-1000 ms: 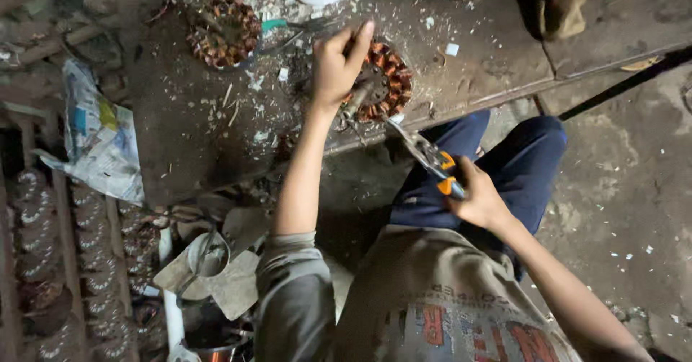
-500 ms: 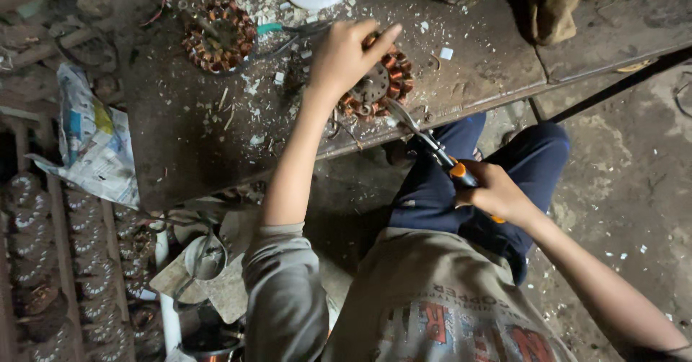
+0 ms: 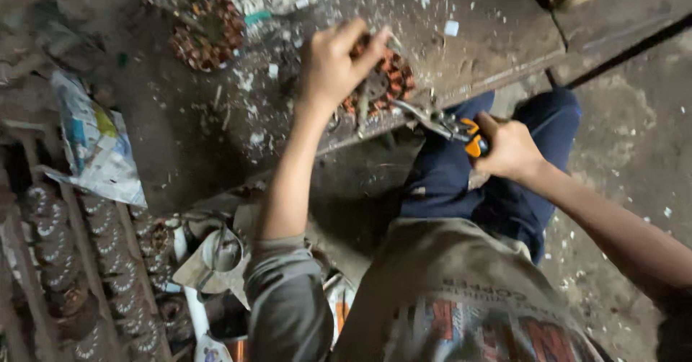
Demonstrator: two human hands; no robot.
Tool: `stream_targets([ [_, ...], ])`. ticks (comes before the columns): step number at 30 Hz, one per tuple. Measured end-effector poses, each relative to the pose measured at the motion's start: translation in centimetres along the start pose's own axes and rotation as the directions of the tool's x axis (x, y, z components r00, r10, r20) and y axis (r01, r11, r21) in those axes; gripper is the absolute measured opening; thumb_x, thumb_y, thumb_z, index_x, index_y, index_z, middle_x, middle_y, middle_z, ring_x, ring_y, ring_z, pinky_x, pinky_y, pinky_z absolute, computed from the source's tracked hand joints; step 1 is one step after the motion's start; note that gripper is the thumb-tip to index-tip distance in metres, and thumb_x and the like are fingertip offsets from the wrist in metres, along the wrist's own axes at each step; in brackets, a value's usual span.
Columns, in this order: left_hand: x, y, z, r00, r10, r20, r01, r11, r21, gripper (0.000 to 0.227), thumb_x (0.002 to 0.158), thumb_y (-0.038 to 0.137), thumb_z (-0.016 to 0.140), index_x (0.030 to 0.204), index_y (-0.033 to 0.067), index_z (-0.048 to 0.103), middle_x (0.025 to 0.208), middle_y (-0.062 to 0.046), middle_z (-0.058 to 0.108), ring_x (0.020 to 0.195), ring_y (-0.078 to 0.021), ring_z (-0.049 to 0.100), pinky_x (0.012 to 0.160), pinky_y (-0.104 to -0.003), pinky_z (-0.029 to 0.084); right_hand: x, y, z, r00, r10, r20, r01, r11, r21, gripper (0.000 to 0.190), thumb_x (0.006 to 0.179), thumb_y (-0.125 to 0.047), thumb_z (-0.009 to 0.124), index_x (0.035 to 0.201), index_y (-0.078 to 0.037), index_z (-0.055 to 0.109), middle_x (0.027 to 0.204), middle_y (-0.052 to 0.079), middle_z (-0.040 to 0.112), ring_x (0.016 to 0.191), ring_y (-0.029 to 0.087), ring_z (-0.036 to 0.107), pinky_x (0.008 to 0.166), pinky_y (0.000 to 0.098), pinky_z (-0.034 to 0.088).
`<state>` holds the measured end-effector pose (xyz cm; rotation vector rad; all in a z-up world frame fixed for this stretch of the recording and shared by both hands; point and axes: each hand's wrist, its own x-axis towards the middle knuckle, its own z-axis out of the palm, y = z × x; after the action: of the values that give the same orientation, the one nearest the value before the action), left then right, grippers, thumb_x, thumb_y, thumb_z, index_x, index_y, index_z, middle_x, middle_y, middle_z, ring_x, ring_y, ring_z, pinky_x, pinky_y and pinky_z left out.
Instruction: The person uses pliers to trim excess copper wire from a circular stator winding on a workbench. They repeatedly reposition the stator and cut protruding wire ends, leaving trimmed pieces on the table.
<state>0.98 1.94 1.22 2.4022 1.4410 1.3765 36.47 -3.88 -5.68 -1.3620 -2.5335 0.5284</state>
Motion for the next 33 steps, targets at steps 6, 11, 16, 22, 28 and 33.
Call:
stream_targets([
  [6,2.4,1.0,-2.2,0.967,-0.227,-0.113,0.208,0.965,-0.163,0.046,0.11,0.033,0.062,0.075,0.0034,0.066,0.059,-0.009,0.054,0.05,-0.0192,0.05,0.05,-0.037,0.034,0.8,-0.3,-0.2,0.972,-0.144,-0.188,0.144,0.989,-0.015,0.081,0.05,-0.03,0.079,0.119,0.008,0.06,0.091,0.029,0.066,0.084,0.045,0.064,0.076,0.0512,0.052],
  [11,-0.8,0.8,-2.3,0.968,-0.233,-0.094,0.219,0.965,-0.142,0.04,0.108,0.034,0.061,0.082,0.0044,0.069,0.064,-0.004,0.064,0.051,-0.0131,0.058,0.047,-0.031,0.039,-3.3,-1.5,0.7,0.994,0.108,-0.001,-0.103,0.955,0.278,0.051,0.069,-0.018,0.07,0.114,0.004,0.062,0.099,0.026,0.066,0.096,0.042,0.065,0.083,0.0461,0.053],
  [16,0.2,1.3,-1.0,0.984,-0.179,-0.028,0.179,0.984,0.008,0.043,0.105,0.038,0.064,0.081,0.0023,0.071,0.061,-0.006,0.063,0.046,-0.0143,0.055,0.041,-0.031,0.036,-3.7,-4.2,-3.5,0.99,0.124,0.073,-0.141,0.938,0.317,0.049,0.07,-0.016,0.07,0.114,0.003,0.062,0.102,0.025,0.067,0.096,0.042,0.067,0.081,0.0456,0.053],
  [22,0.0,0.9,-0.2,0.991,-0.126,-0.04,0.131,0.979,0.155,0.05,0.104,0.047,0.063,0.094,-0.001,0.075,0.059,-0.008,0.06,0.045,-0.0134,0.053,0.038,-0.03,0.035,-3.6,-6.6,-5.8,0.969,0.184,0.166,-0.226,0.932,0.283,0.043,0.073,-0.016,0.071,0.112,0.002,0.063,0.102,0.025,0.067,0.095,0.04,0.068,0.083,0.0446,0.053],
  [28,-0.3,1.5,-0.5,0.991,-0.117,-0.059,0.125,0.98,0.158,0.049,0.104,0.047,0.064,0.089,0.0006,0.073,0.057,-0.007,0.059,0.044,-0.0141,0.054,0.038,-0.032,0.037,-3.9,-7.0,-6.2,0.968,0.195,0.156,-0.229,0.943,0.24,0.044,0.075,-0.02,0.073,0.112,0.001,0.063,0.102,0.024,0.067,0.095,0.041,0.067,0.082,0.0455,0.053],
  [33,0.4,3.0,-1.0,0.994,-0.074,-0.075,0.091,0.966,0.242,0.05,0.103,0.048,0.066,0.077,0.0056,0.068,0.059,-0.007,0.061,0.047,-0.016,0.059,0.041,-0.032,0.042,-2.8,-6.2,-5.5,0.974,0.19,0.125,-0.204,0.973,0.109,0.046,0.077,-0.023,0.072,0.115,0.0,0.062,0.102,0.026,0.066,0.096,0.043,0.065,0.082,0.0481,0.051],
])
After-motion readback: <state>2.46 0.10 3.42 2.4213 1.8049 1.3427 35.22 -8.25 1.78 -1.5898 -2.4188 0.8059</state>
